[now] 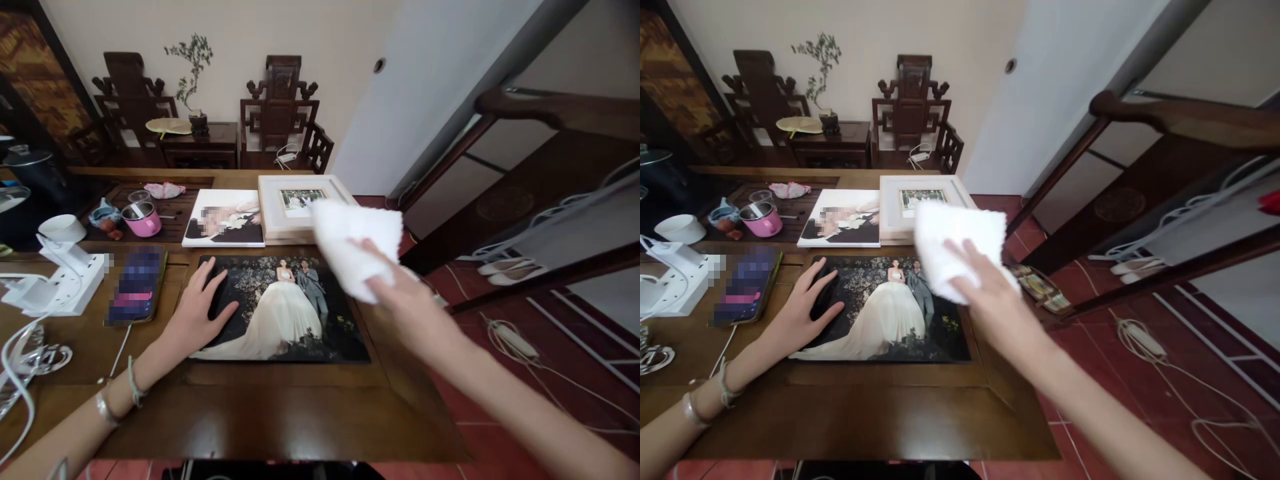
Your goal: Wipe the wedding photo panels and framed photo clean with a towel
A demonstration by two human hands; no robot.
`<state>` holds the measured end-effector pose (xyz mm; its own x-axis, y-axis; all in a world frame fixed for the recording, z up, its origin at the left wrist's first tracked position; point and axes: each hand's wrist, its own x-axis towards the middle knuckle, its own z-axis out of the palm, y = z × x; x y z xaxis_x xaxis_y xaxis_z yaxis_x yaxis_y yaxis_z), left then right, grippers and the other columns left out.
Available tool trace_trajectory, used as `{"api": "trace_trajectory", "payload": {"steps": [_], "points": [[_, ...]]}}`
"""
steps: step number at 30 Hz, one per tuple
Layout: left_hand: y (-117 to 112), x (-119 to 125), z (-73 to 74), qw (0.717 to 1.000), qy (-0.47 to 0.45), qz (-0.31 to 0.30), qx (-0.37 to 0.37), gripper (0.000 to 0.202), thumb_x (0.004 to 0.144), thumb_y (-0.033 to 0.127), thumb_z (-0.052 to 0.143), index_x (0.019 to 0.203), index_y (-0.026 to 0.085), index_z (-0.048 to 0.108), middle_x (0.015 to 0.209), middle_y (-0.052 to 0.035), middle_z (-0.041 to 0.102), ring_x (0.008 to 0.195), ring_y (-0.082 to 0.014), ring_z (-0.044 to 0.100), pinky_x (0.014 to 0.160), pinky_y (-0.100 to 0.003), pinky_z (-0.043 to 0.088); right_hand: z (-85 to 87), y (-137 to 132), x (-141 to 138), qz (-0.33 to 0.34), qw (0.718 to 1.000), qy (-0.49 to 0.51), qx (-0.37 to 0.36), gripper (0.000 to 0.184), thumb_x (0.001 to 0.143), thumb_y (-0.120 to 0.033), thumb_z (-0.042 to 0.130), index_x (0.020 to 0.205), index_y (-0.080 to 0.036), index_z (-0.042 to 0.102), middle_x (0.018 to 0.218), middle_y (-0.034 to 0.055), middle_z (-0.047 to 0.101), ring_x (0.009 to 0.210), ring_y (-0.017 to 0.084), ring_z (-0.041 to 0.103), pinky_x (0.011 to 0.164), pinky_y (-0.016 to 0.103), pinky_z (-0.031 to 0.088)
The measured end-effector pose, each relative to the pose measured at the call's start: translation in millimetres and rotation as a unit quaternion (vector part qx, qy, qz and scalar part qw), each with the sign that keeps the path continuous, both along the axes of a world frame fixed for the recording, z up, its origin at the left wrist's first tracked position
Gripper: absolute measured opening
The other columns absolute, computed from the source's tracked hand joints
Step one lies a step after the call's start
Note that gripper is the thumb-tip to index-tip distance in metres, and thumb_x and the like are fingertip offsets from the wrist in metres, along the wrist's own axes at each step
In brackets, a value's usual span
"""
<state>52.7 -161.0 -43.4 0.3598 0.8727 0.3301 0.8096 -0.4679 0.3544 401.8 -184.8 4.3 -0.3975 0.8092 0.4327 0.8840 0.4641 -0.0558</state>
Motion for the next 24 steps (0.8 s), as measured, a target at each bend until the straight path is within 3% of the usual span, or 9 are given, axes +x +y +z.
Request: {"api": "trace_trajectory", "payload": {"steps": [3, 7, 10, 12, 17, 20, 22, 24], "points": [[-2, -1, -1.4, 1.0, 0.0, -0.026, -0.01, 0.052, 0.092, 0.041, 0.051, 0.139, 0.02, 0.042, 0.155, -0.0138, 0.03, 0.144, -0.031, 0.023, 0.113, -0.053, 0.028, -28.1, -6, -22, 0.13, 0.989, -0.06, -0.048, 0.064, 0.062, 0.016, 0.032, 0.107, -0.022, 0.059, 0.15, 0.0092, 0.04, 0.144, 0.031, 0.013, 0.106, 0.064, 0.032], [-4, -2, 0.3, 0.999, 0.002, -0.031, -0.015, 0.053, 0.093, 0.041, 0.05, 0.14, 0.018, 0.042, 0.152, -0.0143, 0.035, 0.145, -0.0312, 0.023, 0.113, -0.054, 0.028, -43.9, -37, -43, 0.148, 0.985, -0.066, -0.058, 0.059, 0.071, 0.014, 0.04, 0.112, -0.023, 0.06, 0.15, 0.0097, 0.039, 0.144, 0.034, 0.011, 0.104, 0.069, 0.03], [-4, -1, -0.2, 0.999, 0.009, -0.031, -0.024, 0.054, 0.094, 0.041, 0.047, 0.141, 0.015, 0.041, 0.152, -0.0159, 0.035, 0.145, -0.0315, 0.021, 0.113, -0.055, 0.029, -42.8, -63, -51, 0.174, 0.983, -0.048, -0.037, 0.041, 0.081, 0.005, 0.047, 0.104, -0.024, 0.063, 0.152, 0.0075, 0.036, 0.144, 0.035, 0.013, 0.104, 0.068, 0.031], [-4, -1, -0.7, 0.999, 0.011, -0.03, -0.031, 0.054, 0.095, 0.042, 0.045, 0.141, 0.014, 0.04, 0.153, -0.0161, 0.034, 0.145, -0.0314, 0.02, 0.112, -0.055, 0.029, -39.8, -65, -54, 0.174, 0.983, -0.05, -0.041, 0.04, 0.081, 0.004, 0.049, 0.103, -0.026, 0.064, 0.152, 0.0056, 0.038, 0.143, 0.035, 0.015, 0.104, 0.068, 0.032], [-4, -2, 0.3, 0.998, -0.001, -0.034, -0.061, 0.053, 0.096, 0.041, 0.043, 0.142, 0.015, 0.039, 0.154, -0.0149, 0.032, 0.146, -0.03, 0.016, 0.114, -0.056, 0.025, -25.0, -8, -58, 0.132, 0.977, -0.109, -0.131, 0.078, 0.058, 0.02, 0.037, 0.118, -0.026, 0.06, 0.153, 0.0107, 0.034, 0.142, 0.036, 0.019, 0.103, 0.067, 0.033], [-3, -4, 0.0, 0.996, -0.015, -0.034, -0.081, 0.047, 0.098, 0.035, 0.035, 0.142, 0.018, 0.039, 0.154, -0.0121, 0.033, 0.147, -0.0269, 0.016, 0.115, -0.056, 0.023, -16.8, 15, -69, 0.12, 0.973, -0.125, -0.152, 0.084, 0.055, 0.02, 0.034, 0.124, -0.023, 0.057, 0.154, 0.013, 0.032, 0.142, 0.037, 0.018, 0.103, 0.068, 0.032], [-1, -4, -1.5, 0.996, -0.025, -0.028, -0.086, 0.046, 0.099, 0.031, 0.031, 0.142, 0.016, 0.038, 0.154, -0.0128, 0.034, 0.146, -0.0254, 0.017, 0.115, -0.055, 0.023, -16.0, 4, -78, 0.133, 0.97, -0.131, -0.156, 0.081, 0.059, 0.019, 0.038, 0.124, -0.024, 0.058, 0.153, 0.0129, 0.034, 0.141, 0.039, 0.021, 0.101, 0.07, 0.031], [0, -5, -3.5, 0.996, -0.032, -0.022, -0.084, 0.047, 0.098, 0.028, 0.029, 0.142, 0.013, 0.037, 0.154, -0.0148, 0.033, 0.146, -0.025, 0.018, 0.115, -0.054, 0.023, -18.1, -25, -87, 0.163, 0.966, -0.126, -0.156, 0.071, 0.067, 0.016, 0.045, 0.122, -0.027, 0.06, 0.152, 0.0124, 0.034, 0.139, 0.041, 0.024, 0.1, 0.072, 0.031]]}}
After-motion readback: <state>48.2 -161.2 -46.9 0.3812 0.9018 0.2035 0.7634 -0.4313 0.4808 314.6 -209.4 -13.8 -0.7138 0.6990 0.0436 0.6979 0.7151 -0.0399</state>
